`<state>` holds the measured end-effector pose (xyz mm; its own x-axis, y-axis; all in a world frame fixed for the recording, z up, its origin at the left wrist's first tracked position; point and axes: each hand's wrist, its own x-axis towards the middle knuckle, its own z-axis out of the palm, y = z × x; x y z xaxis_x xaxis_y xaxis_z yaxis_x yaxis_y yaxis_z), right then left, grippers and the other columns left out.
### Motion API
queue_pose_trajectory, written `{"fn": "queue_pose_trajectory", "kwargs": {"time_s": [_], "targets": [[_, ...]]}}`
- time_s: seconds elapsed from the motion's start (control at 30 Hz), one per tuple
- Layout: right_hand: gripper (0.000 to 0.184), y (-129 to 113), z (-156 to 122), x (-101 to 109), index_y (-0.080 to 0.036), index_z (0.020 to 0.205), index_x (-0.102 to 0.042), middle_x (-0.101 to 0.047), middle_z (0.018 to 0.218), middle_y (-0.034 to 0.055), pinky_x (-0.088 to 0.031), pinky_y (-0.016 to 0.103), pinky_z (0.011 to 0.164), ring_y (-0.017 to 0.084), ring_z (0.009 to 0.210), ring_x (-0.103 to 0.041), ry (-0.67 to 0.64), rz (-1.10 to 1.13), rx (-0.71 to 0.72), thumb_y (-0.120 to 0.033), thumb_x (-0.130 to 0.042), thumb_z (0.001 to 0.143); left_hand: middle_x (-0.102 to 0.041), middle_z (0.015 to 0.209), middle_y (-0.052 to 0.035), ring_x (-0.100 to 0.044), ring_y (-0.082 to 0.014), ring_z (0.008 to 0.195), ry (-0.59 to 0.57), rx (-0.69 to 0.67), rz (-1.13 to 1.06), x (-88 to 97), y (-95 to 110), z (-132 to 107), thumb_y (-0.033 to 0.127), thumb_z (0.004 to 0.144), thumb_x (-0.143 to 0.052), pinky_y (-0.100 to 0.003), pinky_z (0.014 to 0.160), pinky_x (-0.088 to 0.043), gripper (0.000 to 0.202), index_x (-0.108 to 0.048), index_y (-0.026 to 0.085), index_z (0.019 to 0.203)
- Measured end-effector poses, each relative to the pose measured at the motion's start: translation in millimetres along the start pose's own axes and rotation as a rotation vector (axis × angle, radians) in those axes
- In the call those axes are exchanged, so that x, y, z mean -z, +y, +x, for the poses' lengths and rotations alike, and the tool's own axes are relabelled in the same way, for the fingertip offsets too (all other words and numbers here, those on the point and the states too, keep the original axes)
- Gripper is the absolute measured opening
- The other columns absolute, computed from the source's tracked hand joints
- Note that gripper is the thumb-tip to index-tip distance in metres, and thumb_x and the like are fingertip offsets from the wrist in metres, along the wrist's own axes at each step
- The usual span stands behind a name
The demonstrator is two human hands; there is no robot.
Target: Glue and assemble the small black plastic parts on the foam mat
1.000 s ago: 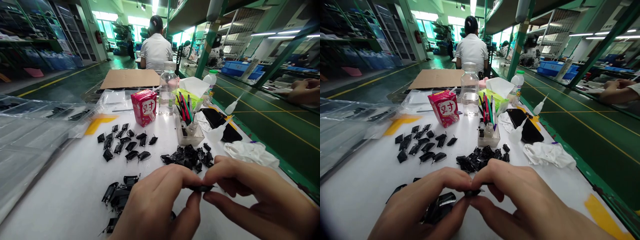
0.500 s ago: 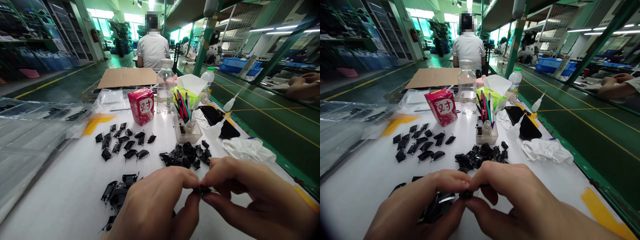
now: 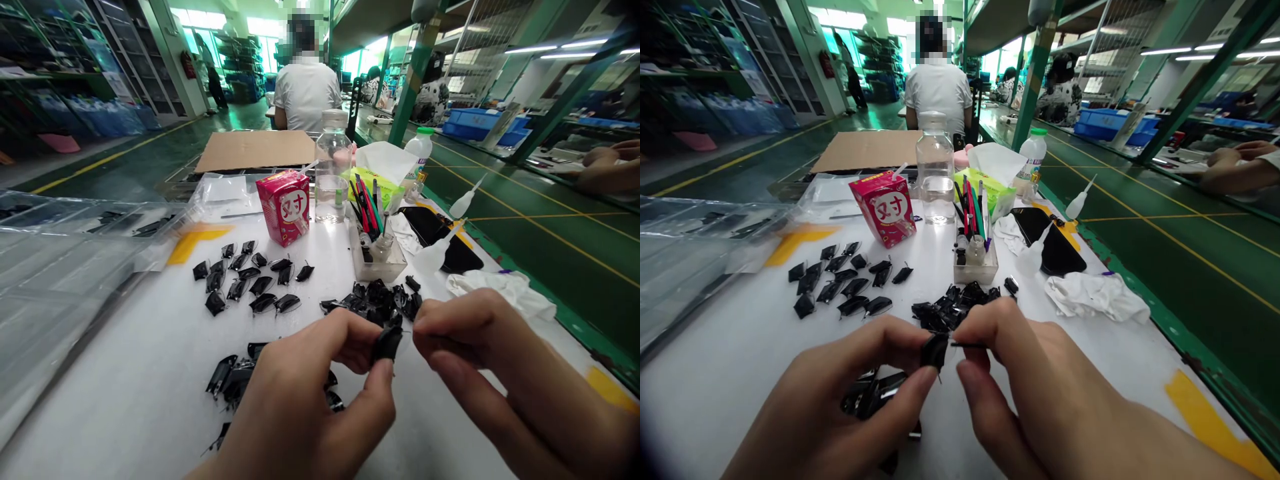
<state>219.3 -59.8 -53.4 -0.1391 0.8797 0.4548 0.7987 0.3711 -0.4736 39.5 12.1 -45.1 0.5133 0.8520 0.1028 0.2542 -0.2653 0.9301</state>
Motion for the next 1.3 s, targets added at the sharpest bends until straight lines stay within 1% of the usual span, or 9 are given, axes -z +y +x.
{"fn": "queue_pose_trajectory", "kwargs": {"time_s": [0.1,0.2,0.33,0.47,0.6,0.87,0.93,1.17,1.3], "targets": [[0.021,1.4,5.2,-3.3,-0.023,0.100,-0.046,-0.061,0.070,-0.0025,-0.047,0.018,0.050,0.010,0.055,-0.059,-0.004,-0.062,0.145,-0.004,-0.039,0.094,-0.072,0.065,0.0051,-0.067,-0.0140,0.059,-0.062,0.025,-0.027,2.3,0.8,3.8,0.017,0.079,-0.071,-0.020,0.063,-0.054,0.009,-0.069,0.024,0.073],[0.021,3.7,5.7,-1.8,-0.018,0.105,-0.055,-0.066,0.076,0.0026,-0.049,0.023,0.055,0.013,0.064,-0.062,-0.010,-0.184,0.237,-0.004,-0.044,0.094,-0.072,0.067,0.0044,-0.067,-0.0139,0.063,-0.116,0.052,-0.009,3.9,0.5,4.6,0.019,0.081,-0.068,-0.019,0.060,-0.052,0.006,-0.071,0.023,0.078],[0.018,6.5,2.0,0.3,-0.014,0.107,-0.063,-0.069,0.080,0.0056,-0.046,0.027,0.058,0.016,0.068,-0.060,0.020,-0.274,0.290,-0.006,-0.051,0.096,-0.071,0.067,0.0044,-0.066,-0.0135,0.063,-0.134,0.078,0.017,4.4,-2.9,3.5,0.022,0.081,-0.069,-0.019,0.060,-0.051,0.005,-0.072,0.023,0.077],[0.016,6.7,-0.2,-2.1,-0.012,0.105,-0.066,-0.068,0.079,0.0049,-0.044,0.028,0.059,0.016,0.069,-0.056,0.053,-0.301,0.299,-0.008,-0.053,0.096,-0.073,0.069,0.0037,-0.067,-0.0138,0.064,-0.161,0.071,0.030,3.3,-5.1,4.1,0.023,0.081,-0.069,-0.019,0.061,-0.052,0.004,-0.073,0.022,0.080],[0.015,5.3,-1.6,-4.9,-0.012,0.104,-0.066,-0.069,0.081,0.0051,-0.046,0.029,0.061,0.017,0.071,-0.058,0.066,-0.318,0.281,-0.010,-0.054,0.096,-0.074,0.070,0.0031,-0.069,-0.0142,0.064,-0.178,0.056,0.055,3.2,-4.4,4.2,0.024,0.083,-0.069,-0.020,0.063,-0.053,0.006,-0.074,0.021,0.083],[0.013,3.7,2.0,-6.8,-0.014,0.093,-0.066,-0.067,0.071,0.0048,-0.041,0.029,0.053,0.016,0.061,-0.055,0.094,-0.363,0.283,-0.010,-0.054,0.095,-0.075,0.071,0.0040,-0.070,-0.0134,0.065,-0.189,-0.002,0.108,4.5,-7.3,3.6,0.023,0.084,-0.070,-0.019,0.063,-0.052,0.004,-0.073,0.021,0.082],[0.013,4.6,2.0,-8.1,-0.014,0.095,-0.065,-0.067,0.073,0.0050,-0.041,0.028,0.053,0.016,0.062,-0.055,0.087,-0.362,0.281,-0.010,-0.052,0.096,-0.075,0.072,0.0039,-0.071,-0.0135,0.066,-0.193,-0.024,0.124,4.1,-8.1,4.4,0.024,0.084,-0.070,-0.019,0.064,-0.053,0.004,-0.073,0.021,0.083],[0.015,8.8,-2.1,-10.9,-0.010,0.103,-0.067,-0.066,0.078,0.0049,-0.042,0.027,0.059,0.016,0.069,-0.054,0.079,-0.335,0.304,-0.012,-0.053,0.100,-0.074,0.068,0.0047,-0.070,-0.0122,0.062,-0.173,-0.056,0.137,3.3,-12.5,3.6,0.016,0.081,-0.064,-0.020,0.060,-0.052,0.008,-0.071,0.020,0.080],[0.018,7.3,0.3,-10.3,-0.009,0.106,-0.070,-0.063,0.077,0.0038,-0.041,0.025,0.059,0.014,0.068,-0.053,0.097,-0.339,0.319,-0.013,-0.053,0.100,-0.073,0.069,0.0042,-0.070,-0.0119,0.062,-0.160,-0.125,0.182,3.4,-14.6,2.5,0.015,0.081,-0.063,-0.020,0.061,-0.051,0.010,-0.073,0.019,0.082]]}}
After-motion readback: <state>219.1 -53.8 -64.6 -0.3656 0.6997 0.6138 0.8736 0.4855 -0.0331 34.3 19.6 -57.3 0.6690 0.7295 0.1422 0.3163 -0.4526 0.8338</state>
